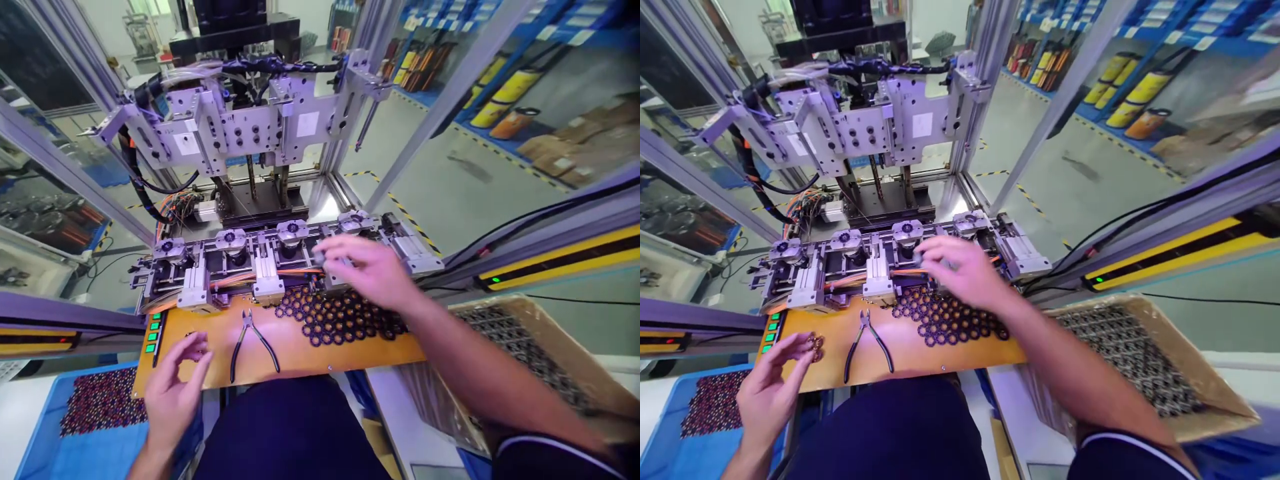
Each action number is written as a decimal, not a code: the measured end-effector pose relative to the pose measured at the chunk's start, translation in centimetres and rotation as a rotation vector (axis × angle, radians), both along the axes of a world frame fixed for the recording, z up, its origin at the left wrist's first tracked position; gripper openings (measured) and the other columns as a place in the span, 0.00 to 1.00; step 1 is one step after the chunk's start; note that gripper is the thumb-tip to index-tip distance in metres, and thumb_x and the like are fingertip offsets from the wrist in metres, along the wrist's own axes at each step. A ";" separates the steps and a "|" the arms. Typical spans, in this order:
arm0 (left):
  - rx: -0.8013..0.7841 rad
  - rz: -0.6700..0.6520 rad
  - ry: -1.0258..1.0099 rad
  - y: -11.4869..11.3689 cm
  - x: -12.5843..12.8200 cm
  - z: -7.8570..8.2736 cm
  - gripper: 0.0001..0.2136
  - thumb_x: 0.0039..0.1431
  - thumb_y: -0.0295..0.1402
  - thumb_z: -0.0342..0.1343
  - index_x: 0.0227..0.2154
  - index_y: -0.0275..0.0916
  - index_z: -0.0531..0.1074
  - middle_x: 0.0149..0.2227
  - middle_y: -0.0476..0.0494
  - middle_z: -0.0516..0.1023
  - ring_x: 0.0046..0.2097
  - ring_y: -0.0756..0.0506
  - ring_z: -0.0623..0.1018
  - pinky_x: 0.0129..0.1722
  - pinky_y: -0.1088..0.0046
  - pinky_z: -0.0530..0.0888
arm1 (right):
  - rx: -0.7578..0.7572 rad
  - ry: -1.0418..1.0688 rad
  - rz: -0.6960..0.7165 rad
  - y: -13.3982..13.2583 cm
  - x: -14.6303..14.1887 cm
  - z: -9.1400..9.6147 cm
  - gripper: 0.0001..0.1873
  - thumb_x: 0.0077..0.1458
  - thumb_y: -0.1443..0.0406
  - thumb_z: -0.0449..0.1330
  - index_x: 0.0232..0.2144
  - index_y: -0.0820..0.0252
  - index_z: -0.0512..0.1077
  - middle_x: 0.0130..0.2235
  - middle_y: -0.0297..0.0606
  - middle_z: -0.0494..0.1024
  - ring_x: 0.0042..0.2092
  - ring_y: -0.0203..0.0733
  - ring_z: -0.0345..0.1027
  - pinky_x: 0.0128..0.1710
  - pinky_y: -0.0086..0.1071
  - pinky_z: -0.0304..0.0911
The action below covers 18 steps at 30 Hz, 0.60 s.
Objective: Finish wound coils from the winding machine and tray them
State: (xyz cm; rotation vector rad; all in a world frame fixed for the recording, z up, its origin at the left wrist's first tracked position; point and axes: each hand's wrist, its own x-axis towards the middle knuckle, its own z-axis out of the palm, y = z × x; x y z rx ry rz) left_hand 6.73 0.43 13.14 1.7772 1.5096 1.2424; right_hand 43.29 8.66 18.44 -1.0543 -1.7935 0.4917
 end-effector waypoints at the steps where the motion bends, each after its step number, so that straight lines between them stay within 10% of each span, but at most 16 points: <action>1: -0.019 0.083 0.015 0.1 -0.9 -0.6 0.19 0.55 0.31 0.64 0.50 0.38 0.73 0.44 0.39 0.81 0.41 0.43 0.80 0.45 0.62 0.78 | 0.022 -0.102 -0.080 1.5 2.4 0.0 0.06 0.58 0.67 0.61 0.32 0.59 0.78 0.43 0.41 0.81 0.46 0.44 0.75 0.52 0.43 0.69; 10: -0.298 0.573 0.047 -0.2 -6.9 -7.7 0.34 0.47 0.49 0.63 0.56 0.39 0.69 0.52 0.35 0.76 0.48 0.33 0.78 0.50 0.48 0.75 | -0.046 -0.449 -0.207 9.6 13.4 -1.8 0.09 0.55 0.68 0.59 0.30 0.61 0.80 0.45 0.42 0.81 0.43 0.44 0.76 0.50 0.39 0.70; 18: -0.415 0.605 0.053 -0.1 -6.5 -8.2 0.29 0.48 0.50 0.59 0.50 0.38 0.72 0.43 0.40 0.76 0.45 0.35 0.78 0.54 0.46 0.71 | -0.068 -0.578 -0.129 10.0 14.5 -2.4 0.10 0.56 0.69 0.58 0.33 0.59 0.81 0.44 0.39 0.82 0.45 0.43 0.75 0.51 0.37 0.68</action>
